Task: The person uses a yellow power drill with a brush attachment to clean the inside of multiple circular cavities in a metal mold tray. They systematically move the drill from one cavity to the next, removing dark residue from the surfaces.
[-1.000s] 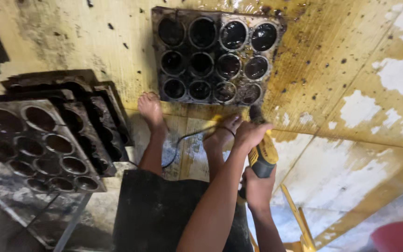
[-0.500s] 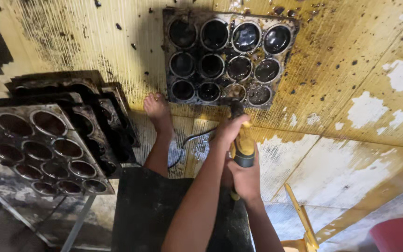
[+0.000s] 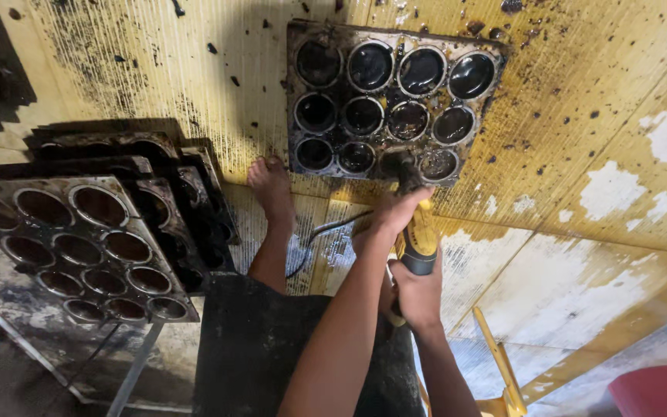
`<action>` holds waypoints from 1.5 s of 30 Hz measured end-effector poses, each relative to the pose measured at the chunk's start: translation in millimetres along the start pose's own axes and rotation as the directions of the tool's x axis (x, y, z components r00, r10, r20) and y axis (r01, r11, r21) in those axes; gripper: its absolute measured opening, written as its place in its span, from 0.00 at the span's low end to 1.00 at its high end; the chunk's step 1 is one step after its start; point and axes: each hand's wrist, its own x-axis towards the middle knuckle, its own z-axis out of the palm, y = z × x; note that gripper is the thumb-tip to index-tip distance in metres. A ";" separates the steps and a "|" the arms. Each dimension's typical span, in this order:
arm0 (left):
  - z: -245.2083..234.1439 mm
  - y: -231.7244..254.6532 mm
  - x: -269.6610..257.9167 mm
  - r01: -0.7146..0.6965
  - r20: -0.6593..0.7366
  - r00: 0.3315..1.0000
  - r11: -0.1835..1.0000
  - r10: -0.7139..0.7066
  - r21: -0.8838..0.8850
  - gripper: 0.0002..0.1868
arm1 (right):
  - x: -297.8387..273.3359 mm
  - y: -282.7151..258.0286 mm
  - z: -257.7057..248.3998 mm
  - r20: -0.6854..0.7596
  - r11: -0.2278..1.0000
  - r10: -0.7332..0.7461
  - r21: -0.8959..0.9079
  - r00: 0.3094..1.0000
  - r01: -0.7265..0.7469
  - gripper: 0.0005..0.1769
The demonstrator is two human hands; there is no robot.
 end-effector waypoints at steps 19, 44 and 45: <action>-91.0 -4.4 -11.3 0.061 -0.022 0.998 0.998 -0.060 0.036 0.29 | -29.5 9.3 79.1 0.111 0.977 -0.073 0.207 0.991 0.049 0.47; -159.0 -14.4 -18.5 -0.051 -0.127 0.992 0.945 0.011 -0.322 0.28 | -54.8 -28.9 130.0 0.234 0.991 -0.001 -0.132 0.972 0.032 0.39; -164.7 -12.5 -12.7 -0.034 -0.093 0.996 0.960 0.009 -0.279 0.28 | -49.2 -26.5 138.4 0.231 0.985 -0.030 -0.157 0.973 0.067 0.39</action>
